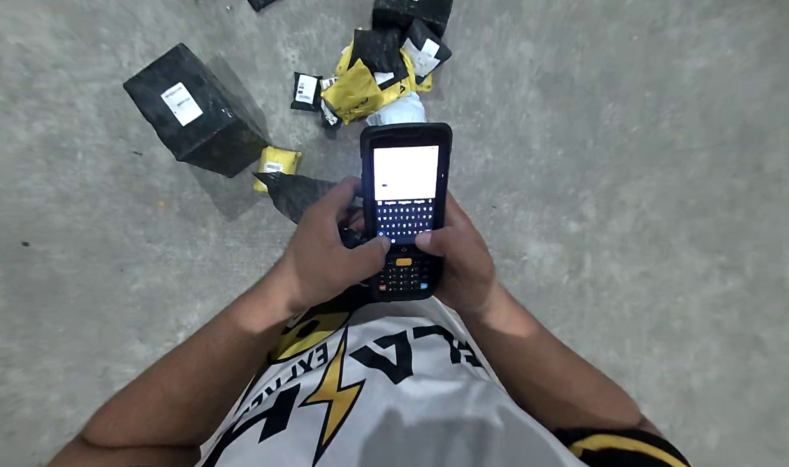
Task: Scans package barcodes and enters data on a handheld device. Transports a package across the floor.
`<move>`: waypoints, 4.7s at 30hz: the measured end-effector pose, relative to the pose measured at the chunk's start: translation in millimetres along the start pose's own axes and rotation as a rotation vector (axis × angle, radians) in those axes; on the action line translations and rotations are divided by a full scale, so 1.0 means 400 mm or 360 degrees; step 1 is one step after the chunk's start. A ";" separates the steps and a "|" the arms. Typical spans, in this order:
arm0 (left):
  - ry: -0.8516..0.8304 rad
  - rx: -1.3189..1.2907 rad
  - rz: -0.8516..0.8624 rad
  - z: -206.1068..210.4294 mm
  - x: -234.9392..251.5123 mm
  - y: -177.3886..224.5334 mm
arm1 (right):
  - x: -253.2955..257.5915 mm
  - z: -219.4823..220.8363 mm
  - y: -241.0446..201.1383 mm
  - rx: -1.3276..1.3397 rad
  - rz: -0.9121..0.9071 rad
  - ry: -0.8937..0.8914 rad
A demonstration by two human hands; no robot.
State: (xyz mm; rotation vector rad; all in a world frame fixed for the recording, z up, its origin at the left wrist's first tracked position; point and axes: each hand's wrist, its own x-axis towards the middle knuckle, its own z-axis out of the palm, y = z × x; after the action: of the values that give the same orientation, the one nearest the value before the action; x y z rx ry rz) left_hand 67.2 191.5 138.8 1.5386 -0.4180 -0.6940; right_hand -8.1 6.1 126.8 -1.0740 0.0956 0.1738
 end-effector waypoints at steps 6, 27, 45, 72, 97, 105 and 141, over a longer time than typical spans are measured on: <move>0.0071 0.0072 -0.0076 0.006 0.001 0.014 | 0.003 -0.003 0.000 -0.0047 0.0017 -0.0008; 0.0133 0.0000 -0.0037 0.005 0.015 0.007 | 0.021 -0.002 -0.005 -0.0058 0.0015 -0.0011; 0.0024 -0.0075 0.0096 -0.008 0.018 -0.014 | 0.024 -0.004 0.002 0.0025 -0.0037 0.0048; -0.0085 -0.0162 0.0119 -0.014 0.013 -0.018 | 0.027 0.003 0.012 -0.0003 -0.0005 0.0171; 0.0276 -0.0463 -0.0121 -0.129 0.059 -0.145 | 0.016 -0.055 -0.009 0.0282 0.0083 -0.0160; 0.0747 -0.0179 -0.1116 -0.188 0.042 -0.446 | 0.000 -0.086 -0.059 0.0383 0.0062 -0.0085; 0.0989 -0.0046 -0.1743 -0.234 -0.133 -0.712 | -0.018 -0.219 -0.124 0.0318 -0.0086 0.0226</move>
State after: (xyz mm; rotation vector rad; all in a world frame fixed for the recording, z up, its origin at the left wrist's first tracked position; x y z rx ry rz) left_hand 46.9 325.3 -133.9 1.7988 0.9726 -0.9565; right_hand -5.3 -94.5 129.3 -0.8877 0.2070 0.0376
